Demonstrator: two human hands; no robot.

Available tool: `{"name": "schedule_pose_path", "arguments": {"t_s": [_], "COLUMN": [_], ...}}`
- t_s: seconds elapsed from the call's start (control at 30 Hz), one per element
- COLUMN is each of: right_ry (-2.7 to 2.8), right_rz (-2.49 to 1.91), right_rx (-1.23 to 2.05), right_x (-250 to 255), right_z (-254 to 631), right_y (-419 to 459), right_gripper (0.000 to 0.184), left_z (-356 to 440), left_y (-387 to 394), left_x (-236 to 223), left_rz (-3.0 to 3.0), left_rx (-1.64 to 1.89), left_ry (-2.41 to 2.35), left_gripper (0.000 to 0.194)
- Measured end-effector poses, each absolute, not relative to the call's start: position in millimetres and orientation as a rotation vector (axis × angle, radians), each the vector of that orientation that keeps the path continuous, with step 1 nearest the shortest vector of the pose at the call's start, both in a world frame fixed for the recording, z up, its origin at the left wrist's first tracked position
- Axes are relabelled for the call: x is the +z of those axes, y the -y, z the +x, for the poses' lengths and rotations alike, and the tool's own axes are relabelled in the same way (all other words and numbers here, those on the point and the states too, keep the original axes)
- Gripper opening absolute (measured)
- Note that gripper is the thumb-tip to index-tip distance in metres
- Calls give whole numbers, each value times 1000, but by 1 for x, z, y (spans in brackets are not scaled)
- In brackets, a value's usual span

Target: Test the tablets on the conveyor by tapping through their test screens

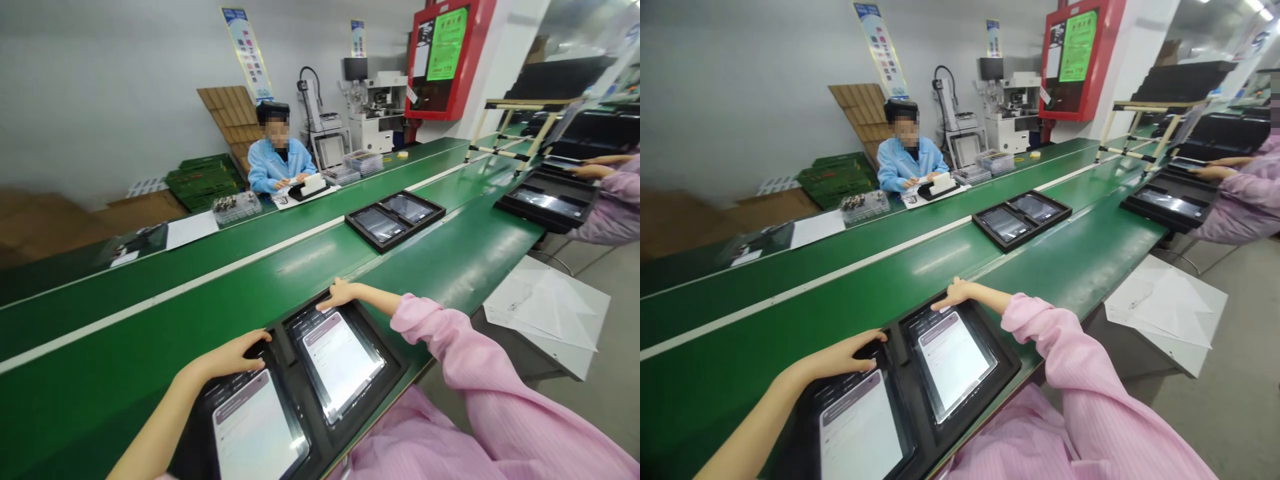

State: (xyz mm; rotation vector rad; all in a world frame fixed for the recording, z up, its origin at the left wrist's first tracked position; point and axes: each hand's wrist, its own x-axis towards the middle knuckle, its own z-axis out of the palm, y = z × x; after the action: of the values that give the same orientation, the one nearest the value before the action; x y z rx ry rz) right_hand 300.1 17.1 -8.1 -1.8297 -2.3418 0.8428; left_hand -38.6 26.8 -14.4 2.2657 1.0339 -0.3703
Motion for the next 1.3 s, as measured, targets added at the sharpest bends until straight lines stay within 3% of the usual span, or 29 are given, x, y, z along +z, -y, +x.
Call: {"name": "schedule_pose_path", "arguments": {"t_s": [0.1, 0.17, 0.27, 0.33, 0.4, 0.43, 0.63, 0.77, 0.87, 1.03, 1.3], "right_ry": [2493, 2540, 2530, 2486, 2430, 2402, 2094, 1935, 1927, 2177, 2243], "right_rz": [-1810, -1790, -1783, -1773, -1737, -1711, -1553, -1410, -1410, -1277, -1343], "right_rx": [731, 611, 461, 397, 346, 323, 173, 212, 117, -40, 24], "right_x": [-18, -24, -32, -35, -38, -41, -82, -109, -109, -82, -70], "right_z": [297, 296, 296, 297, 299, 302, 334, 346, 340, 331, 334], "right_y": [-4, 3, 3, 1, 4, 10, 73, 96, 96, 102, 111], "right_gripper": [85, 88, 73, 48, 21, 17, 44, 61, 57, 25, 30], "left_z": [-33, -31, -31, -32, -33, -34, -74, -97, -90, -68, -32], "left_y": [-7, -2, -3, -2, 8, 17, 102, 136, 132, 117, 132], "left_x": [-18, -18, -16, -19, -25, -28, -52, -76, -87, -76, -80], "left_rz": [2394, 2410, 2388, 2383, 2374, 2370, 2085, 1439, 1411, 1725, 2002], "left_rx": [-301, -260, -145, -9, 139, 203, 584, 867, 941, 794, 476], "left_ry": [-1157, -1214, -1228, -1289, -1400, -1462, -1997, -2157, -2128, -2220, -2395], "left_gripper": [75, 72, 39, 29, 39, 42, 42, 72, 82, 92, 104]}}
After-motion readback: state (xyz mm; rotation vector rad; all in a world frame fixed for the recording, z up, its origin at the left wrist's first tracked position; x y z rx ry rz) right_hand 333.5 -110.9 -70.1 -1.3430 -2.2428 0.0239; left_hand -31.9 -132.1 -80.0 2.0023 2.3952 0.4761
